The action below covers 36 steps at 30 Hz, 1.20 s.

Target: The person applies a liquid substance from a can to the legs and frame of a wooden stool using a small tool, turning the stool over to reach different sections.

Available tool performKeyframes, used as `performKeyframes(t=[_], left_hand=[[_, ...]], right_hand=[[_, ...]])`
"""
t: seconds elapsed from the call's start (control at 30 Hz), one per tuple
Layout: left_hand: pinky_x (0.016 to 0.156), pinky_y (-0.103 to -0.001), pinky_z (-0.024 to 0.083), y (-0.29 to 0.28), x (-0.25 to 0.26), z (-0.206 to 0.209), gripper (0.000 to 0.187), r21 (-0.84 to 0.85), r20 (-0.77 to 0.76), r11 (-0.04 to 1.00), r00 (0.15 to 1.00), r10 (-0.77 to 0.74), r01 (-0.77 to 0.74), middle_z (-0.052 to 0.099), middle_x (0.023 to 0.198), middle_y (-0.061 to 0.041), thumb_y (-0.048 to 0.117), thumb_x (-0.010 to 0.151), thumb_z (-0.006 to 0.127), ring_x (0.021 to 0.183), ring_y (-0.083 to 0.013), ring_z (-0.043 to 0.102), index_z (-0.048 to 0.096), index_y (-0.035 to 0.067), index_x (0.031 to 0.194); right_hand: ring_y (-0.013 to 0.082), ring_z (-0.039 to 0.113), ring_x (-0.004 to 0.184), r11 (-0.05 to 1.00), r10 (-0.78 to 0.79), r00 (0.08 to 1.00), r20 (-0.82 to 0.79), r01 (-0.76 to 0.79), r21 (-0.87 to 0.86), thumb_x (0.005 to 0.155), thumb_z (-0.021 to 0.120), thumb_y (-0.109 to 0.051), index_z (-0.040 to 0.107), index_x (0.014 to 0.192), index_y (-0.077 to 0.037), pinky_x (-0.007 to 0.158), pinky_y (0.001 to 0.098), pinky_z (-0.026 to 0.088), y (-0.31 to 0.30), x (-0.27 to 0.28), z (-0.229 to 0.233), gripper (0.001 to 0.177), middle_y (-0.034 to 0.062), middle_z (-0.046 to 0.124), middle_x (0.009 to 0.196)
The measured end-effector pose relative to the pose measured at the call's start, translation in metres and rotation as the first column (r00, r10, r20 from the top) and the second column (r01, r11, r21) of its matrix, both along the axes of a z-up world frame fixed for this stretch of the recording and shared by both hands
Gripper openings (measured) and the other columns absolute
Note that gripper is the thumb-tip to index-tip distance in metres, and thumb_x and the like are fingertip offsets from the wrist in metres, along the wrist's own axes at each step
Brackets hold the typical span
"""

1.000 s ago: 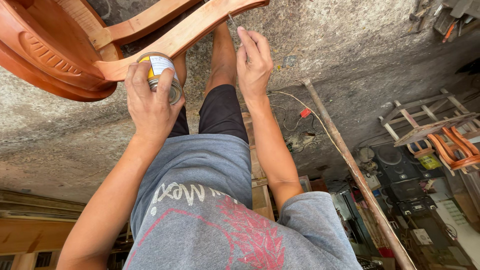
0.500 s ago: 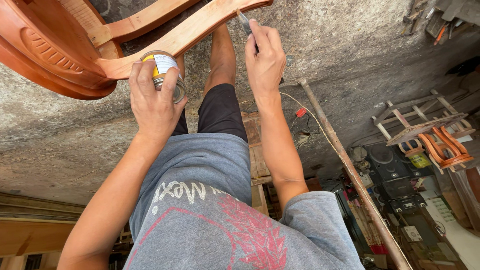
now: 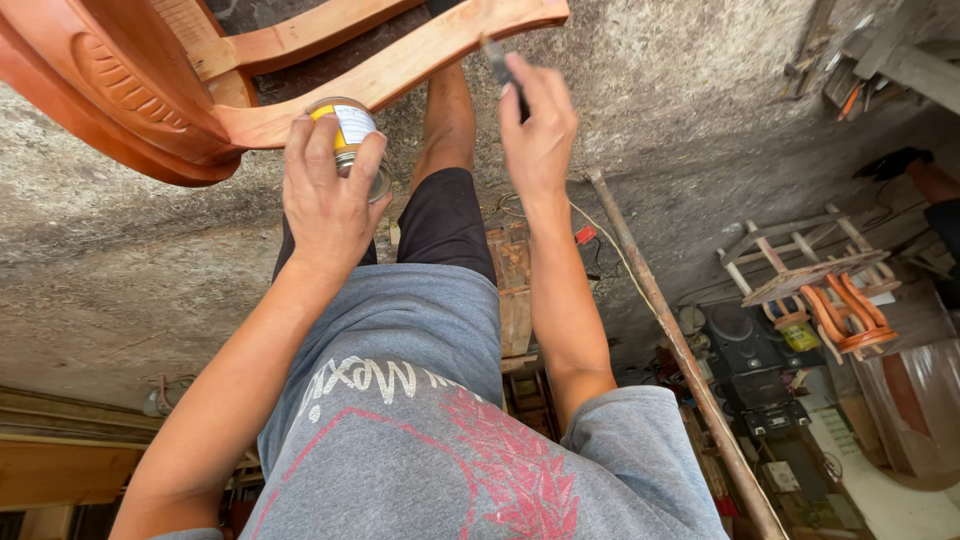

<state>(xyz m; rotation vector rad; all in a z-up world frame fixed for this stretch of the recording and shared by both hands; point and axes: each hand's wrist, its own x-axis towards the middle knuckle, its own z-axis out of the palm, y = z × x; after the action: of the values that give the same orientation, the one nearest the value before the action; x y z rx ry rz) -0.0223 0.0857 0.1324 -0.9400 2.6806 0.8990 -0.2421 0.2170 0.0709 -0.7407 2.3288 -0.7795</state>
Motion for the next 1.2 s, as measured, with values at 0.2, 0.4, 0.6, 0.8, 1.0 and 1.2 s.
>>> performKeyframes(t=[0.2,0.4,0.6,0.8,1.0,1.2], left_hand=[[0.103,-0.058,0.050,0.006,0.000,-0.007,0.086,-0.062,-0.049,0.998,0.999,0.023,-0.026,0.043,0.145,-0.019,0.019,0.069,0.097,0.137,-0.0471,0.046,0.053,0.023,0.143],[0.103,-0.057,0.053,0.013,-0.001,-0.015,0.071,-0.116,-0.086,0.991,0.995,0.058,-0.068,0.044,0.144,-0.018,0.017,0.083,0.091,0.135,-0.0461,0.048,0.053,0.023,0.143],[0.101,-0.057,0.052,0.014,-0.001,-0.014,0.068,-0.116,-0.102,0.990,0.992,0.072,-0.083,0.044,0.144,-0.019,0.021,0.087,0.091,0.133,-0.0468,0.047,0.053,0.023,0.143],[0.102,-0.057,0.053,0.014,-0.003,-0.011,0.071,-0.108,-0.072,0.990,0.994,0.084,-0.092,0.045,0.143,-0.018,0.016,0.083,0.091,0.134,-0.0467,0.048,0.053,0.023,0.142],[0.100,-0.057,0.055,0.018,-0.003,-0.012,0.071,-0.058,-0.085,0.988,0.987,0.134,-0.140,0.048,0.139,-0.017,0.018,0.069,0.088,0.130,-0.0477,0.051,0.061,0.023,0.135],[0.102,-0.055,0.057,0.033,0.001,-0.022,0.047,-0.257,-0.127,0.956,0.986,0.110,-0.140,0.047,0.141,-0.012,0.021,0.096,0.090,0.135,-0.0428,0.051,0.062,0.027,0.133]], right_hand=[[0.0230,0.070,0.095,1.000,-0.021,0.988,0.156,0.024,-0.019,0.098,0.065,0.000,0.066,0.124,-0.001,0.086,0.0335,0.057,-0.004,0.025,0.019,0.027,0.0139,0.067,0.109],[0.0260,0.069,0.097,1.000,0.006,0.999,0.031,-0.007,0.021,0.101,0.061,0.001,0.064,0.126,-0.001,0.088,0.0358,0.056,-0.005,0.004,0.014,0.025,0.0145,0.065,0.109],[0.0296,0.069,0.103,0.987,0.157,0.981,-0.111,-0.159,-0.008,0.101,0.058,0.005,0.061,0.127,-0.001,0.091,0.0388,0.056,0.002,-0.032,0.009,0.027,0.0159,0.065,0.115],[0.0256,0.069,0.088,0.985,0.147,0.981,-0.127,-0.132,0.115,0.098,0.063,0.007,0.069,0.125,-0.005,0.074,0.0360,0.055,0.008,-0.062,0.014,0.030,0.0128,0.066,0.106],[0.0297,0.070,0.094,0.908,0.418,0.899,-0.133,-0.406,0.103,0.094,0.069,0.004,0.074,0.121,-0.008,0.080,0.0391,0.057,-0.014,-0.093,0.003,0.030,0.0120,0.068,0.110],[0.0289,0.071,0.095,0.866,0.495,0.866,-0.070,-0.486,0.116,0.091,0.072,0.001,0.076,0.113,-0.006,0.082,0.0393,0.057,-0.026,-0.107,-0.004,0.023,0.0102,0.070,0.110]])
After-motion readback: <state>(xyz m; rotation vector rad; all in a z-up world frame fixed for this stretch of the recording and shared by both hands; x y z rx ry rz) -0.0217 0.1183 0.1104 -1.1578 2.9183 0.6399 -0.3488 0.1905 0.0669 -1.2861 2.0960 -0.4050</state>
